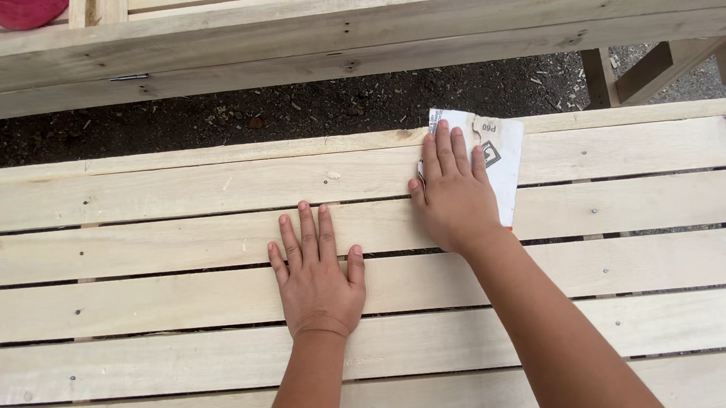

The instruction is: The person sands the slatted wooden surfaces of a hinged wooden panel using a sheet of P80 sandpaper held by hand. They rub the sandpaper back and forth across the planks, working from one section to another and continuing along the panel edges near the hinge.

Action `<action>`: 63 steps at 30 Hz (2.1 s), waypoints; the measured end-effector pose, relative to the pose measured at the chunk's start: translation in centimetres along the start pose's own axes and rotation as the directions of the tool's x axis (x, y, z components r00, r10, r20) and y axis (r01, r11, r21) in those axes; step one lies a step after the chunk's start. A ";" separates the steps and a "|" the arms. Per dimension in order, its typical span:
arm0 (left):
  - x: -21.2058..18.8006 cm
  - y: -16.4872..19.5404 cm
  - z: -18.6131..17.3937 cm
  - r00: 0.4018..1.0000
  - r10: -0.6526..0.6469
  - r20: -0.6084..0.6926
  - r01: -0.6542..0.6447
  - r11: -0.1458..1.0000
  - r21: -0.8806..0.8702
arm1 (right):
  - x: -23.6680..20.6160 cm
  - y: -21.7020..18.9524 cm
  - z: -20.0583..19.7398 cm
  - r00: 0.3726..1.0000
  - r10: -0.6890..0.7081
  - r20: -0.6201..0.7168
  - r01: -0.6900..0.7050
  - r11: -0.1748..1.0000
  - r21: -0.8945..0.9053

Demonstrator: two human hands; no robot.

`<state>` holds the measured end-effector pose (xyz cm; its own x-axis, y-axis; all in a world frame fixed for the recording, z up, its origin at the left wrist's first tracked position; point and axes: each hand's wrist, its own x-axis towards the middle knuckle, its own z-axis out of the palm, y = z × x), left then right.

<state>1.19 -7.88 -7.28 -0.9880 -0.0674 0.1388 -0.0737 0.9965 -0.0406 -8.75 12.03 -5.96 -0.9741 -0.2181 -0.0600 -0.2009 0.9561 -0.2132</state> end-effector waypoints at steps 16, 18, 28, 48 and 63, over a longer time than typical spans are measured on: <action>0.5 0.4 -2.2 0.966 -0.049 0.252 0.052 0.999 -0.007 | 1.5 0.1 1.3 0.992 -0.013 -0.123 0.012 1.000 -0.008; 0.6 0.6 -2.6 0.963 -0.060 0.261 0.070 0.997 -0.032 | -0.6 -0.9 0.3 0.988 -0.021 -0.153 0.023 1.000 0.011; 1.2 1.3 -3.7 0.975 -0.032 0.218 0.033 0.999 -0.003 | -16.9 -0.8 1.1 0.983 -0.100 -0.155 0.095 0.995 -0.042; 1.2 1.1 -3.4 0.983 -0.054 0.178 0.064 0.997 -0.047 | -15.4 -0.3 0.3 0.988 -0.121 -0.095 0.124 0.992 0.026; 1.2 1.2 -3.6 0.982 -0.048 0.180 0.058 0.997 -0.049 | -19.1 -2.3 -0.6 0.974 -0.161 -0.158 0.169 0.985 0.033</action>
<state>0.44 -6.61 -3.62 -0.9915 -0.1234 -0.0403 -0.1241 0.9921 0.0162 10.26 14.12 -3.79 -0.9329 -0.3358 0.1303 -0.3587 0.8987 -0.2523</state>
